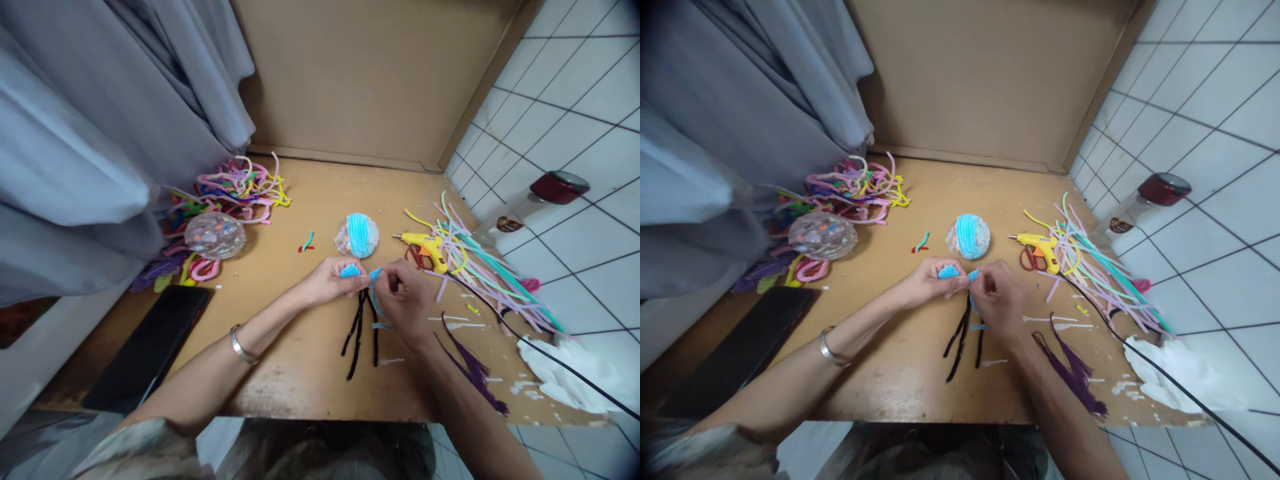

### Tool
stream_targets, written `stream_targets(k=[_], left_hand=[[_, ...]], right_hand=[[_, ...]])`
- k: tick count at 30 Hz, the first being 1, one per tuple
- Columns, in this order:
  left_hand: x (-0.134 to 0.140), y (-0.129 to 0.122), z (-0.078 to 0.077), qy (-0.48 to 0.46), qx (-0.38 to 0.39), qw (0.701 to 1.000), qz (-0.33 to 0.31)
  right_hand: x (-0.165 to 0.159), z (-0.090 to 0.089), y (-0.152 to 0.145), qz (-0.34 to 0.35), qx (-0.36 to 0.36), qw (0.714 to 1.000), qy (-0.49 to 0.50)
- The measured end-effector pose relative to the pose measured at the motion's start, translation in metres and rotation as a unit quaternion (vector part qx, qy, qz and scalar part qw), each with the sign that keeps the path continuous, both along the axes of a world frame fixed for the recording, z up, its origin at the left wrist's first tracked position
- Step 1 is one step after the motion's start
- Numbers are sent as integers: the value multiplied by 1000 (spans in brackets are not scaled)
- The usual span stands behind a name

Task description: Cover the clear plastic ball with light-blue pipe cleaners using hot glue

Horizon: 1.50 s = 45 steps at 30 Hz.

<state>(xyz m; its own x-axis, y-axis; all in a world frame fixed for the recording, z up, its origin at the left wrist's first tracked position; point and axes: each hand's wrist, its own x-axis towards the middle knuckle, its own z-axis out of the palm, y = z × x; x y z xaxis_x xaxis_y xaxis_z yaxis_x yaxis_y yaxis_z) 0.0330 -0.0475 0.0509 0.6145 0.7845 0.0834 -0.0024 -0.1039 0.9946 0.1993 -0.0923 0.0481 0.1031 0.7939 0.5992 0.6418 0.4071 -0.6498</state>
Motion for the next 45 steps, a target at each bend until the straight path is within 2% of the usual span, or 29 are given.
stream_targets(k=[3, 7, 13, 19, 23, 27, 29, 31, 32, 34, 36, 39, 41, 43, 45], left_hand=[[3, -1, -2, -27, -10, 1000, -4], [6, 1, -11, -53, -31, 998, -9], [8, -1, -17, 0, 21, 999, 31], [8, -8, -11, 81, 77, 992, 57], [10, -13, -3, 83, 122, 985, 92], [9, -10, -2, 67, 152, 981, 104], [3, -5, -3, 50, 149, 978, 135], [-4, 1, -4, 17, 134, 962, 237], [-6, 3, -5, 23, 133, 959, 250], [-8, 2, -5, 21, 162, 961, 223], [-5, -1, -6, 11, 181, 968, 173], [3, -6, -11, -42, 145, 967, 207], [9, -7, -16, -47, 95, 981, 165], [14, -6, -21, -35, 78, 988, 128], [15, -4, -24, -35, 74, 986, 145]], right_hand=[[2, -1, 2, -24, -34, 995, 93], [17, 1, 12, -27, -104, 971, 214], [23, -2, 17, 135, -181, 922, 315], [18, 0, 11, 84, -204, 941, 257], [22, 5, 9, 106, -185, 943, 254], [31, 11, 9, 130, -196, 937, 258], [38, 14, 10, 117, -191, 934, 277], [45, 15, 12, 91, -167, 931, 312], [47, 15, 13, 91, -158, 930, 320], [46, 14, 12, 110, -186, 930, 298], [38, 13, 9, 161, -234, 927, 246], [24, 10, 4, 173, -216, 949, 152], [17, 8, 2, 185, -197, 957, 108], [12, 5, 2, 205, -198, 953, 103], [12, 2, 4, 221, -208, 943, 134]])
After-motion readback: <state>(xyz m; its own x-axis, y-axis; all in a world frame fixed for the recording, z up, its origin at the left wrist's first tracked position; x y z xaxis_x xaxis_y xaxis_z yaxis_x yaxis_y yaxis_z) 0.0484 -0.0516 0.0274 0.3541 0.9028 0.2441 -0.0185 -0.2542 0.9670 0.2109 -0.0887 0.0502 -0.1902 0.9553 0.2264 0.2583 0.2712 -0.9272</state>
